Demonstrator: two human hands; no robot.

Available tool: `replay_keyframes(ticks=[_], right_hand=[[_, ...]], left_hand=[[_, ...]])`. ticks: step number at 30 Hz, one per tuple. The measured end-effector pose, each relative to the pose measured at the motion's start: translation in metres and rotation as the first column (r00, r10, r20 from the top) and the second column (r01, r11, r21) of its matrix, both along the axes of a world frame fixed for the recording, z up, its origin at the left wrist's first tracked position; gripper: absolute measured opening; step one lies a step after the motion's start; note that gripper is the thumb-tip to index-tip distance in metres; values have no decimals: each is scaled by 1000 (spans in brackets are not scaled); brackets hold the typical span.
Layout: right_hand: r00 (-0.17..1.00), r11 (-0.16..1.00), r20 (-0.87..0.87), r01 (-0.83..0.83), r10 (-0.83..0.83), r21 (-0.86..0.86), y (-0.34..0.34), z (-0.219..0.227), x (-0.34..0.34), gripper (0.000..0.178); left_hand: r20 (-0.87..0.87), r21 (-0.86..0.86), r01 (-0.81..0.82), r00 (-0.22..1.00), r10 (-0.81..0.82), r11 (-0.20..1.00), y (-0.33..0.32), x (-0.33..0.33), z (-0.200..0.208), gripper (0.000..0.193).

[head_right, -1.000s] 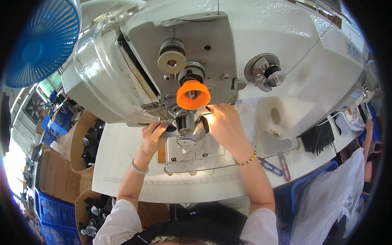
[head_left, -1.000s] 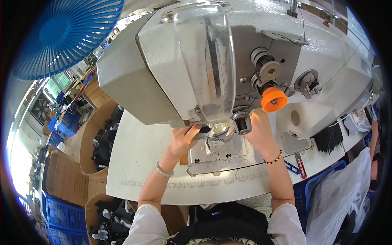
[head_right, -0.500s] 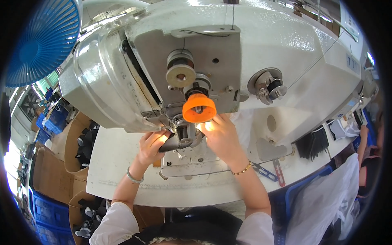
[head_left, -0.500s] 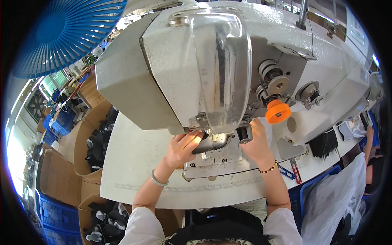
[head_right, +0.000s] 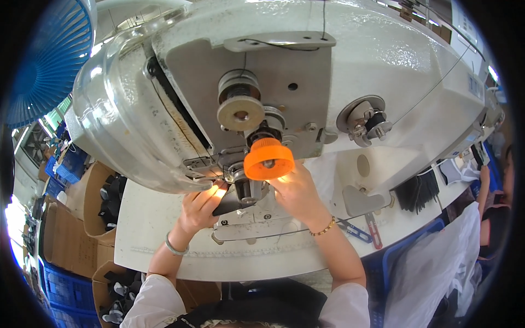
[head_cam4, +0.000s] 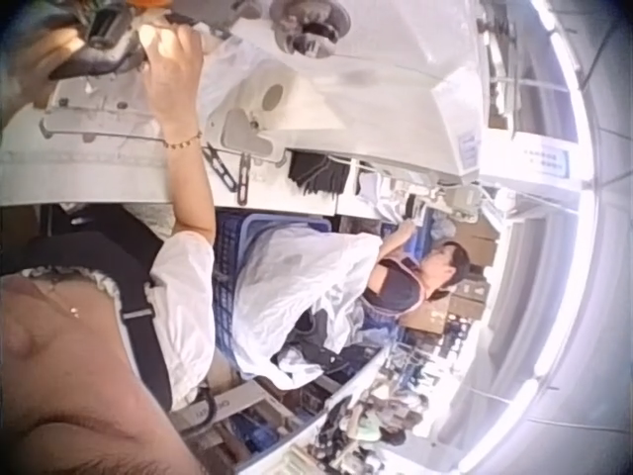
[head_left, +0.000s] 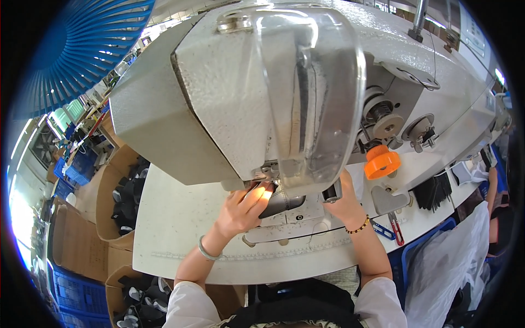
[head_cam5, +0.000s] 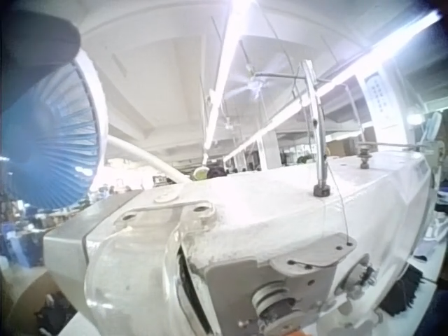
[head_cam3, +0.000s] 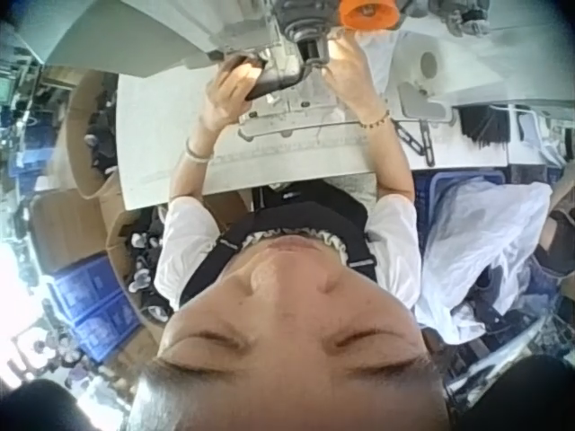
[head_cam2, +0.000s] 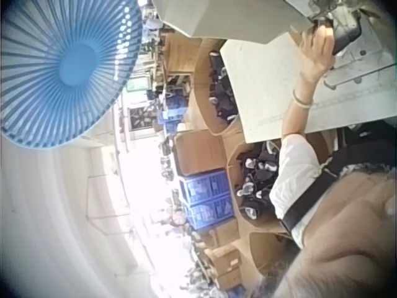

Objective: The recorder is using a sewing machine to stitch together components of a shoe.

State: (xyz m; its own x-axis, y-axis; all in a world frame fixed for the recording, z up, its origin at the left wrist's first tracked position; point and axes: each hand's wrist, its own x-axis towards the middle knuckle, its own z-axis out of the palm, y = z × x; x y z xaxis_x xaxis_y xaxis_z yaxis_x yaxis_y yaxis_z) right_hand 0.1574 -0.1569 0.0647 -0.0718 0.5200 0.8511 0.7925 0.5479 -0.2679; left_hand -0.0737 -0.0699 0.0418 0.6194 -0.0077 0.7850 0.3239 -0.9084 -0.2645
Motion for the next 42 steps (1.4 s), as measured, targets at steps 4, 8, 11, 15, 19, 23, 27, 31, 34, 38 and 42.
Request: replay_keyframes(ticks=[4,8,11,15,19,23,27,31,34,38,42], right_hand=[[999,999,-19,-41,41,5,-3,3,0,40],[999,999,22,-32,32,25,-4,4,0,39],[1000,999,4,-29,29,29,-4,4,0,36],[998,997,-12,-55,56,46,-5,5,0,32],[999,998,33,-26,24,54,-4,4,0,31],[999,999,-15,-49,49,16,-2,0,1,34],[998,999,-35,-51,51,-19,-1,-5,4,40],[998,998,-32,-53,52,-36,-2,-7,5,45],[993,994,-75,-95,92,-51,-2,-8,5,45],[997,996,-33,-75,73,-41,-1,-7,7,44],[997,997,-14,-73,72,-26,0,-5,7,43]], left_hand=[[122,41,85,988,-90,996,9,8,-3,39],[122,34,75,989,-79,997,8,7,-3,36],[91,23,66,994,-67,998,4,4,-2,35],[94,41,67,993,-71,997,4,5,1,36],[112,44,55,992,-60,997,1,7,5,38],[82,13,47,995,-47,999,-4,5,8,39],[90,-14,41,995,-39,999,-5,7,8,39],[103,14,33,994,-34,999,-3,8,6,40],[92,28,36,995,-39,999,-2,7,5,41],[71,2,50,996,-50,999,-4,6,7,41],[72,10,63,995,-64,998,-3,6,9,42]])
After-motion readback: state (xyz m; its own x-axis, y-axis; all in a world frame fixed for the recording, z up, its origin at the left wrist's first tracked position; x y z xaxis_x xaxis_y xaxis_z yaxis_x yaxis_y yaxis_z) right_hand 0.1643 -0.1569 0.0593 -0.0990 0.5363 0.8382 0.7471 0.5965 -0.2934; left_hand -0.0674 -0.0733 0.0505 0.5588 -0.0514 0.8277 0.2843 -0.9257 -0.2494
